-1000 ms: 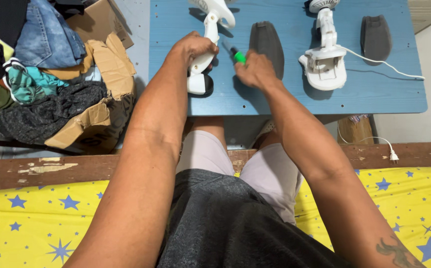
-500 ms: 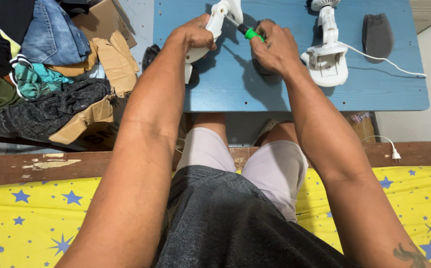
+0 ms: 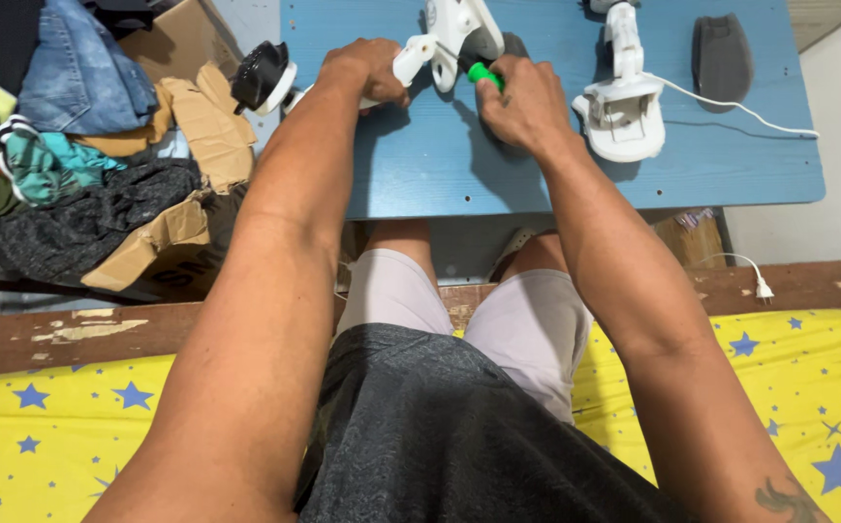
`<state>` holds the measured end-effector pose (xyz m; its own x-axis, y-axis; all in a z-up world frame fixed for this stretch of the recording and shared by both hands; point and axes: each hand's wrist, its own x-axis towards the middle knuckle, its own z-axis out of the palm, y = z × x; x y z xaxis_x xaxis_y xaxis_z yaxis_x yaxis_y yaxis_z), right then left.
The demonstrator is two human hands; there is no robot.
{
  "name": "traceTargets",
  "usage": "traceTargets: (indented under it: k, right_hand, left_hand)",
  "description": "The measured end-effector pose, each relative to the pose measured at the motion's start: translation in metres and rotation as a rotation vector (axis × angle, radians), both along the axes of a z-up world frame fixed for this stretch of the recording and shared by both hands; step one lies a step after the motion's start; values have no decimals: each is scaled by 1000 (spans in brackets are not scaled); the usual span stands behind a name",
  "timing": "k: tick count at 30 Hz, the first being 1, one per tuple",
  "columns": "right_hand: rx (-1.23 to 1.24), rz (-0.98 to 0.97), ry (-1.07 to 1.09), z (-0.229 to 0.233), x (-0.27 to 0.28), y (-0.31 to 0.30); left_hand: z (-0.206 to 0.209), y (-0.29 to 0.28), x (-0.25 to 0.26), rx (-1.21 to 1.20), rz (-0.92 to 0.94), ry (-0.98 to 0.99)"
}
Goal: The person assembles a small white desk fan on a blue table. They attach the fan blades to the motor housing, secure the blade cover, and use a green screwdriver to tighten screws on the fan base and neck.
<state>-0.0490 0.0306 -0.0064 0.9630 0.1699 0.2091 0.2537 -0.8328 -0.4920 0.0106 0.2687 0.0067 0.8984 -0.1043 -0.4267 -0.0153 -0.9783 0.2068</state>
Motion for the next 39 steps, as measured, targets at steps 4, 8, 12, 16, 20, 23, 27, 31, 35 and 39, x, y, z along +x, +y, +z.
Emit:
traceTargets:
  k: [4,8,12,16,20,23,27,31,35,39]
  right_hand:
    - [-20,25,-9,-6,0,-3]
    - [36,89,-91,-11,-3,-6]
    - [40,78,-73,-17,-5,-9]
    - [33,88,-116,-18,0,-12]
    - [7,81,-117,-15,2,-12]
    - [44,64,-102,-11,0,-9]
    - [95,69,-157,-6,-5,-6]
    - [92,57,-162,-2,-6,-5]
    - [75,56,-171,0,-6,-4]
    - [76,50,-194,-3,-5,-4]
  left_hand:
    - [-10,-2,8,22,-84,-53]
    - [-26,-7,28,89,-124,-53]
    - [-40,-15,27,71,-165,-93]
    - [-43,-24,23,-3,-104,-142]
    - [-38,-25,25,-66,-98,-172]
    - [-34,-25,29,-33,-116,-200]
    - [-27,-23,35,-58,-122,-234]
    - [-23,-23,36,-111,-86,-216]
    - [-26,-24,34,-156,-81,-238]
    - [-33,-26,36,-152,-93,-243]
